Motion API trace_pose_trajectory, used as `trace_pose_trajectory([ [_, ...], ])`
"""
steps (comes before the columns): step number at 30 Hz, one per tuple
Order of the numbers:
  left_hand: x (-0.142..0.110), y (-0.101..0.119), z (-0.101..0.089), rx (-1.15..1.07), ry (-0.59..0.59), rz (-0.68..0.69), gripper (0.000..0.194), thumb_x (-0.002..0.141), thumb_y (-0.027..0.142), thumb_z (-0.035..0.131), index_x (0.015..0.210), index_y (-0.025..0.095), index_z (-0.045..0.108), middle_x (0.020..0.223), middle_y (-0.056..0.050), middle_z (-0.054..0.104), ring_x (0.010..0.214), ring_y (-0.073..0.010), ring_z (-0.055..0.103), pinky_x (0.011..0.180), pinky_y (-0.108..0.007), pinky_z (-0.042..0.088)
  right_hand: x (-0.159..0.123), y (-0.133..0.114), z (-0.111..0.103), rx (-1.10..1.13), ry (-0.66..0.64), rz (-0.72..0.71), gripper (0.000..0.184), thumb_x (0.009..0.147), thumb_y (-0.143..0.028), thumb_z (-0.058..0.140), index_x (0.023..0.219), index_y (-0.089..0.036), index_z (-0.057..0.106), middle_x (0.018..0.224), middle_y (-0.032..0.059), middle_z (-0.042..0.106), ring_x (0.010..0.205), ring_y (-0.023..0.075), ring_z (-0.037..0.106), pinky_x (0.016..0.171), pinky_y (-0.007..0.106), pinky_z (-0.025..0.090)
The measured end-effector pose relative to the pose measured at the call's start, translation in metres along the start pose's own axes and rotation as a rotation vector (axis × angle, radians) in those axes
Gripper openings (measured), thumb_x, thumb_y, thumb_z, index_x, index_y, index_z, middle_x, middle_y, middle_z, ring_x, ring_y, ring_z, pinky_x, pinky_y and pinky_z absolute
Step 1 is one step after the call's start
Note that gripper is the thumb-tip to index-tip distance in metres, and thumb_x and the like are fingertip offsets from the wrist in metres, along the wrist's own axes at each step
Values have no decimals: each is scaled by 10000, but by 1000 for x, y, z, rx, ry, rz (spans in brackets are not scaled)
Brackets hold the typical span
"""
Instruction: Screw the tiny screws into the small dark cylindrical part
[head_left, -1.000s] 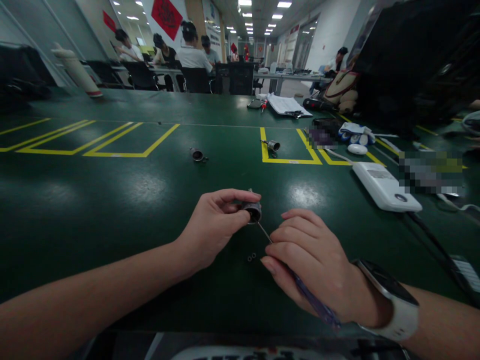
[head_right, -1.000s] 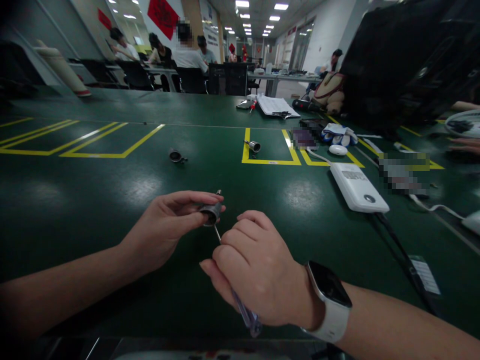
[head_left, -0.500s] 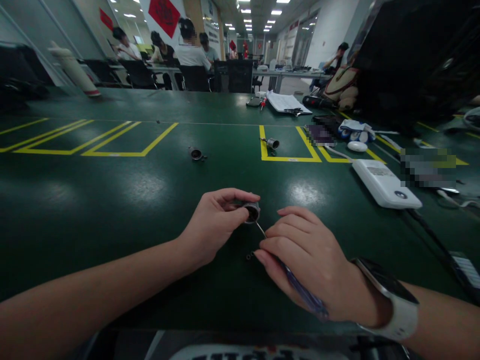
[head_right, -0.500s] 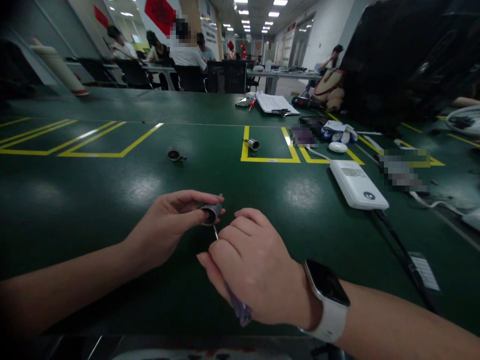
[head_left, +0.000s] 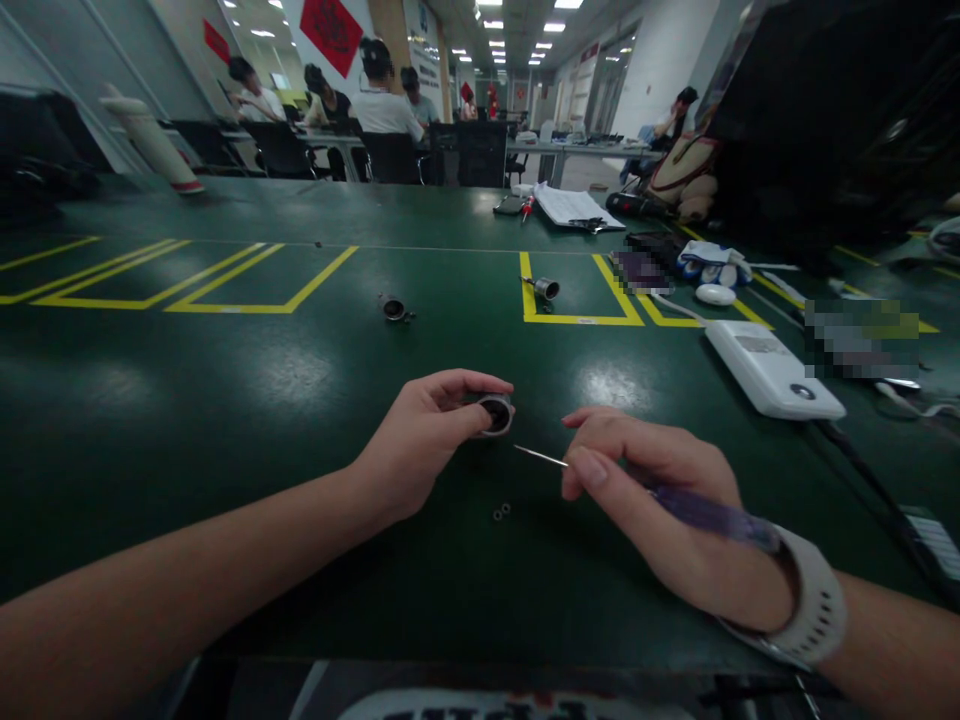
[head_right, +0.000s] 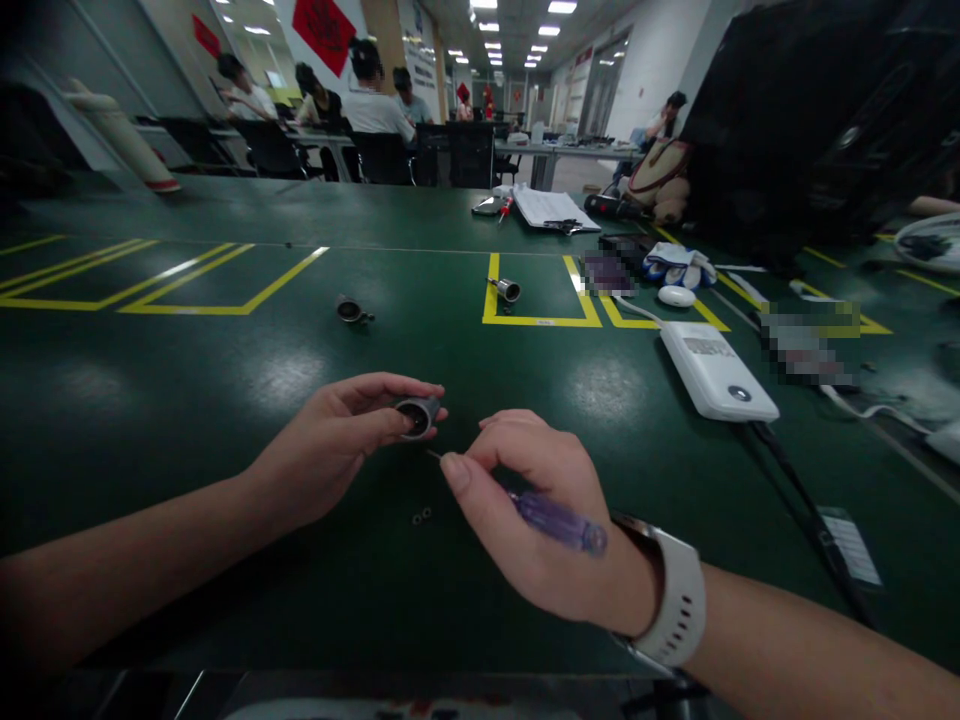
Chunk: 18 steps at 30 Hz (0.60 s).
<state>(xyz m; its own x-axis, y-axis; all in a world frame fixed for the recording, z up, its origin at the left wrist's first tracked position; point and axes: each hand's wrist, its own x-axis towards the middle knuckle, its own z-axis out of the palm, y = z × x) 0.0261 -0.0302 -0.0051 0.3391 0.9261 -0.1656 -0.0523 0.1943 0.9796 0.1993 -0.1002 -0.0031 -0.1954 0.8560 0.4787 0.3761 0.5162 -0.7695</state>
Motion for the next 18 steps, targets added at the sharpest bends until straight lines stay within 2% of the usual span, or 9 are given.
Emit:
trace_pose_trajectory([
  [4, 2, 0, -5, -102, 11, -24, 312, 622, 72, 689, 925, 137, 650, 946, -56, 684, 853, -172, 633, 801, -297, 491, 2, 14, 1, 344, -82, 363, 298, 853, -333, 533, 599, -181, 571, 518, -28, 572, 534, 108, 532, 703, 293, 459],
  [7, 4, 1, -8, -163, 14, -26, 359, 622, 52, 702, 965, 134, 634, 991, -63, 674, 907, -179, 625, 827, -294, 491, 4, 22, 5, 473, -143, 515, 333, 852, -357, 529, 572, -181, 569, 460, -37, 543, 491, 100, 506, 646, 274, 449],
  [11, 7, 4, -10, -215, -14, -43, 297, 668, 53, 677, 955, 124, 644, 924, -61, 684, 893, -175, 628, 821, -281, 495, 7, 24, 8, 477, -182, 565, 339, 834, -379, 545, 561, -180, 569, 450, -33, 545, 493, 101, 512, 614, 265, 440],
  [18, 7, 6, -9, -245, -45, -52, 203, 702, 63, 654, 895, 122, 673, 880, -63, 691, 823, -146, 630, 773, -233, 490, 7, 15, 8, 307, -260, 526, 340, 854, -349, 508, 579, -160, 572, 511, -13, 569, 495, 91, 518, 516, 223, 408],
])
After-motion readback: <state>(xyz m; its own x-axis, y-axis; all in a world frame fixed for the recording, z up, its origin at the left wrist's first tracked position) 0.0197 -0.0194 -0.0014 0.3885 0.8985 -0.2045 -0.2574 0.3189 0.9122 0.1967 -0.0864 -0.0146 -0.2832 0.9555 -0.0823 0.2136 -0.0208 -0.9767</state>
